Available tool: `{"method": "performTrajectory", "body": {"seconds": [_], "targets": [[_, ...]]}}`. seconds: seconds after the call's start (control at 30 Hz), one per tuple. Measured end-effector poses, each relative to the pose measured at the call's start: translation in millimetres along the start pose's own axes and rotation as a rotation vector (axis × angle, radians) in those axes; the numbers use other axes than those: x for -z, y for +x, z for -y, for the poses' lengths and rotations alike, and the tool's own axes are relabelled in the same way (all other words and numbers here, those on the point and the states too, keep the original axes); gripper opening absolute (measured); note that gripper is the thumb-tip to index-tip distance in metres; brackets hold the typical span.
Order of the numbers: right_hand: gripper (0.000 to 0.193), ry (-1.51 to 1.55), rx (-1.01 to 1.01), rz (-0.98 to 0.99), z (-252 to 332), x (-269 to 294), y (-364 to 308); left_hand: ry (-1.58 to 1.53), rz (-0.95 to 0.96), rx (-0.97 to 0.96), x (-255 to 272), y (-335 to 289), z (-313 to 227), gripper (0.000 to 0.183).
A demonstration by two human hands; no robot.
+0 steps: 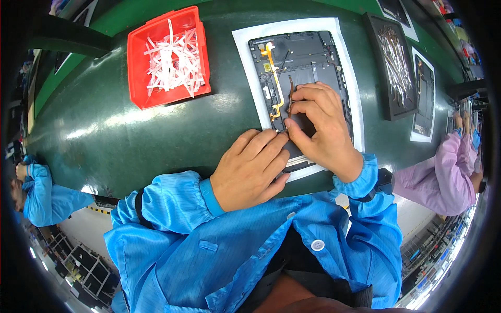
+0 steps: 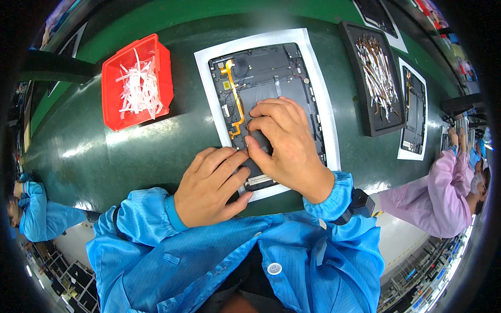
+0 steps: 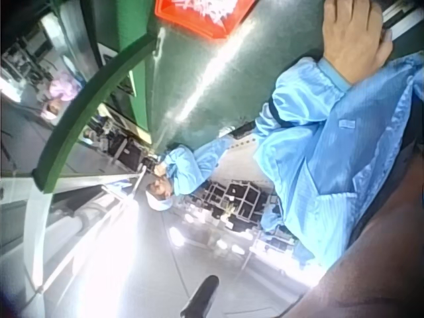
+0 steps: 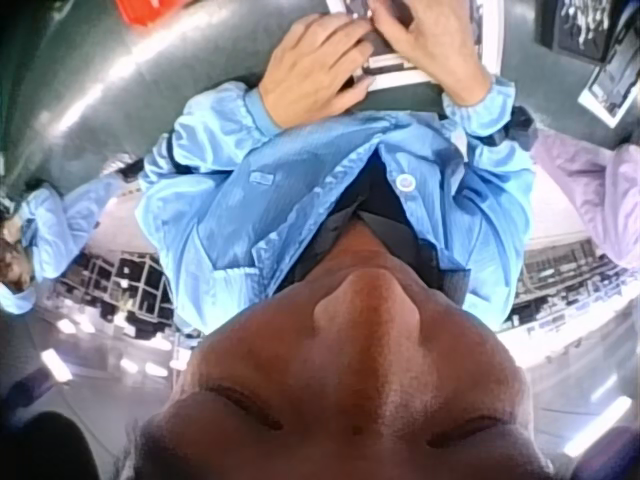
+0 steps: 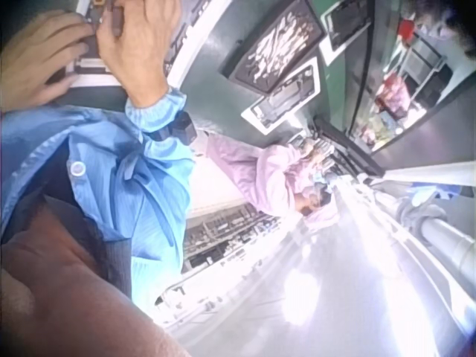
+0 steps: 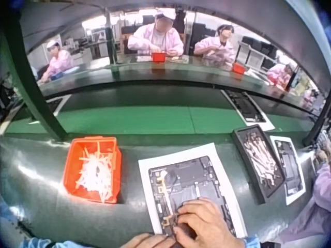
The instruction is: The person assembles internal components into a tablet computer by connecting ribbon cables and securing an internal battery with adhesive tape, using a plastic spudger for precise placement.
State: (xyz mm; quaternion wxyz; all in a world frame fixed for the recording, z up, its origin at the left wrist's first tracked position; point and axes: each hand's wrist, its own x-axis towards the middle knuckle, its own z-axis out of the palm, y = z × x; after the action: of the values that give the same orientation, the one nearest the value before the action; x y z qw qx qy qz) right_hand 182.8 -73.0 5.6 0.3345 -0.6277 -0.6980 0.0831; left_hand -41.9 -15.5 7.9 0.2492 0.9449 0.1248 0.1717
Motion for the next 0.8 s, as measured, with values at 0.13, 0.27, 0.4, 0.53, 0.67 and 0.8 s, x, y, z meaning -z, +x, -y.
{"method": "performTrajectory", "body": {"seconds": [0.13,0.27,0.4,0.53,0.67,0.8], "targets": [[0.032,0.021,-0.012,0.041,1.9,4.4,0.8,0.008,0.002,-0.003,-1.4,-1.3,0.3,0.048],[0.033,0.055,-0.035,0.086,5.4,10.9,3.2,0.012,-0.005,-0.003,-1.4,-1.5,0.0,0.048],[0.031,0.040,-0.031,0.037,-1.9,8.0,2.0,0.002,0.000,0.003,-1.1,-0.1,-0.1,0.046],[0.025,0.056,-0.035,0.032,-1.6,12.4,6.9,0.016,0.005,-0.013,-0.4,0.5,-0.6,0.045],[0.017,0.105,-0.085,0.000,0.5,8.9,14.8,0.015,-0.001,-0.008,-1.4,1.6,-0.9,0.045],[0.017,0.112,-0.076,0.028,-6.7,7.9,21.4,0.009,-0.006,-0.018,-1.1,1.5,0.7,0.045]]}}
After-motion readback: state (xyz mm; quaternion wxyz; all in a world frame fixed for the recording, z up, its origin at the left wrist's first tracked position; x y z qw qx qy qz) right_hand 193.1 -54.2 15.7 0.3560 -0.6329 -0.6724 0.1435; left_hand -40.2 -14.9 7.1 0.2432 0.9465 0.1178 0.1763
